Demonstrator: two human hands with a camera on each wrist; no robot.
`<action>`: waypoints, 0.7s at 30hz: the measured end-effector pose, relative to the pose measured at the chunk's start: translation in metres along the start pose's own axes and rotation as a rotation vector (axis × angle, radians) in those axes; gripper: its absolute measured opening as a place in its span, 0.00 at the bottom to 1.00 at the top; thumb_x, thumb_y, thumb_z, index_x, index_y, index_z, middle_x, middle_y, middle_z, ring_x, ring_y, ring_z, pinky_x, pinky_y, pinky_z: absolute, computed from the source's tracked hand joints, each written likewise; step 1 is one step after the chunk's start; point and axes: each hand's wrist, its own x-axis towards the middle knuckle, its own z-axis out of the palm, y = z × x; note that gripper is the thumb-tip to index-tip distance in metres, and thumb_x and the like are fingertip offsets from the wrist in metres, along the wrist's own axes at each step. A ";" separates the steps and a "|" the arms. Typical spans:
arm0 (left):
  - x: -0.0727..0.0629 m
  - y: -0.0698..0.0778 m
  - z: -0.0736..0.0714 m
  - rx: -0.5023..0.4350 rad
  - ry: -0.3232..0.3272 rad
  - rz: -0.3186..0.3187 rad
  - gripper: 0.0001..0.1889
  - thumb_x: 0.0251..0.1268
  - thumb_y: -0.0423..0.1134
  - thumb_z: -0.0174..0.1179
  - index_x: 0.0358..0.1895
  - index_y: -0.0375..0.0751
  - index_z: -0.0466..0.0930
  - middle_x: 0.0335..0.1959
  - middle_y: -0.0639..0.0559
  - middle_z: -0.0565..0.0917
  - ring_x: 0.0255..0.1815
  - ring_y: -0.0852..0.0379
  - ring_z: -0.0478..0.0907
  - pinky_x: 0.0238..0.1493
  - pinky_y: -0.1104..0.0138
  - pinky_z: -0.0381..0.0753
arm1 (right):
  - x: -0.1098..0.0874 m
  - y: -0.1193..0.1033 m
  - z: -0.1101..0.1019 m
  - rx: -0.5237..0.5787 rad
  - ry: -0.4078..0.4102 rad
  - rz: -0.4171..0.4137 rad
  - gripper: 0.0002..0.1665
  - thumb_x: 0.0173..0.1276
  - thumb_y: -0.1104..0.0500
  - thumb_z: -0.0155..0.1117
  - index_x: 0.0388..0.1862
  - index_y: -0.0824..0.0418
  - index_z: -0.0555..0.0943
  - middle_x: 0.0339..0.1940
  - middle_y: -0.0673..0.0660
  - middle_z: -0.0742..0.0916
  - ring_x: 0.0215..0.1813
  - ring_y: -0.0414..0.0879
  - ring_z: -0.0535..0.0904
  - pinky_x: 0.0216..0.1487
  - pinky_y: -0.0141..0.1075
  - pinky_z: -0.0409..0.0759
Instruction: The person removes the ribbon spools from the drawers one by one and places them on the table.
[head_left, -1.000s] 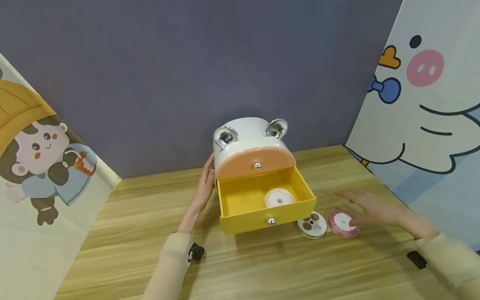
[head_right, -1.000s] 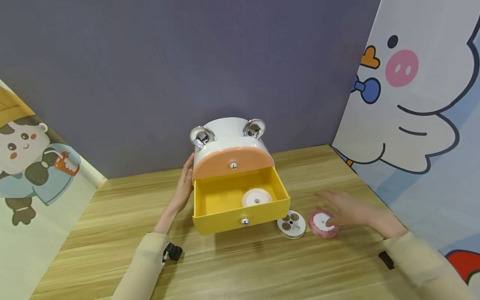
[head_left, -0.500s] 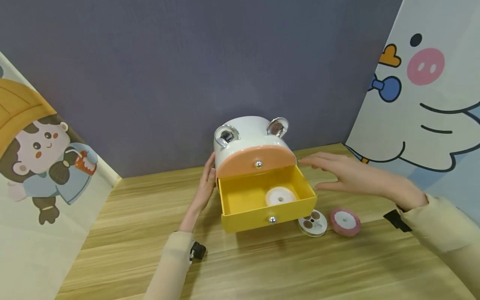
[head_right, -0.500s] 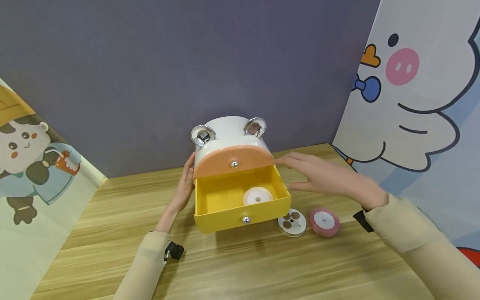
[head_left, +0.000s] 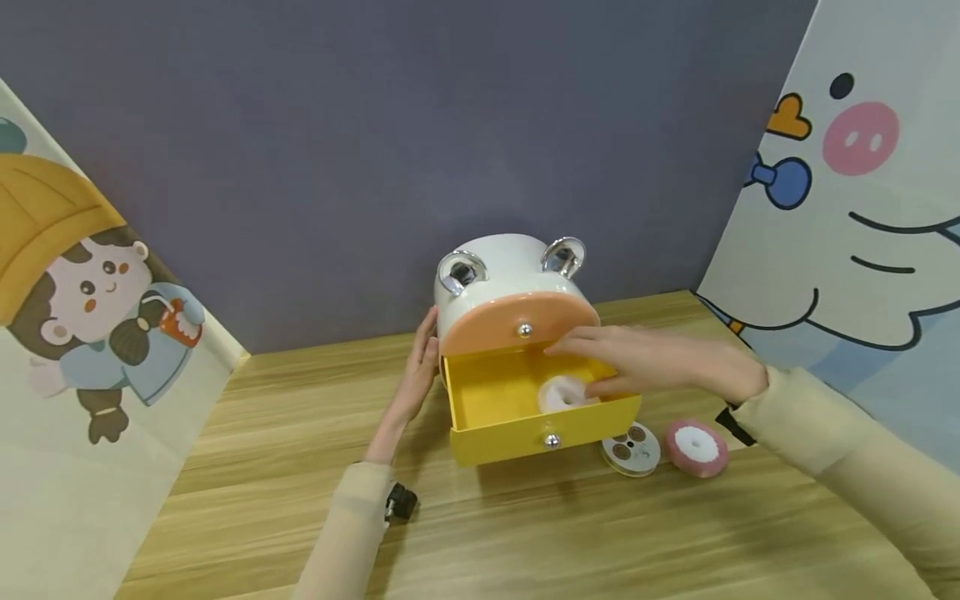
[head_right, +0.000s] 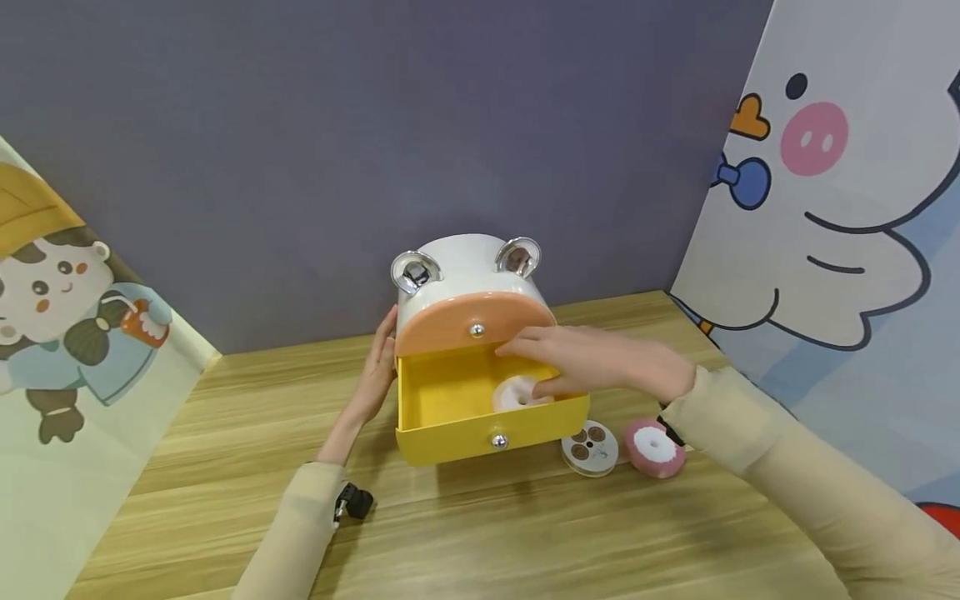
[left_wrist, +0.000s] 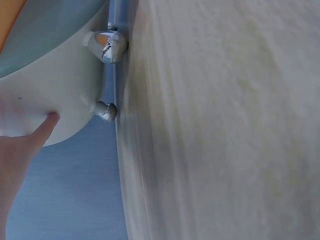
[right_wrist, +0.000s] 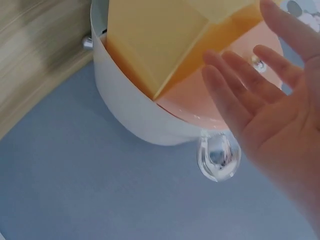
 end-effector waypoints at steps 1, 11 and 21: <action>0.000 0.000 0.000 -0.002 0.000 0.001 0.27 0.83 0.49 0.35 0.80 0.63 0.46 0.83 0.51 0.49 0.78 0.39 0.59 0.66 0.39 0.72 | 0.002 0.001 0.001 -0.006 -0.010 -0.002 0.35 0.65 0.58 0.71 0.70 0.54 0.71 0.68 0.53 0.78 0.56 0.47 0.80 0.59 0.45 0.82; 0.000 -0.002 0.000 -0.003 -0.003 0.020 0.28 0.82 0.52 0.37 0.80 0.61 0.46 0.83 0.51 0.48 0.79 0.40 0.56 0.67 0.39 0.71 | 0.022 0.014 0.012 -0.039 -0.082 -0.072 0.36 0.59 0.66 0.69 0.69 0.61 0.72 0.67 0.58 0.80 0.61 0.51 0.77 0.64 0.50 0.79; -0.004 0.009 0.004 0.017 -0.003 0.011 0.27 0.84 0.40 0.32 0.81 0.53 0.43 0.83 0.46 0.46 0.80 0.38 0.54 0.67 0.37 0.70 | 0.031 0.014 0.021 0.019 -0.254 -0.027 0.32 0.67 0.67 0.61 0.70 0.59 0.70 0.64 0.56 0.79 0.57 0.48 0.75 0.63 0.48 0.77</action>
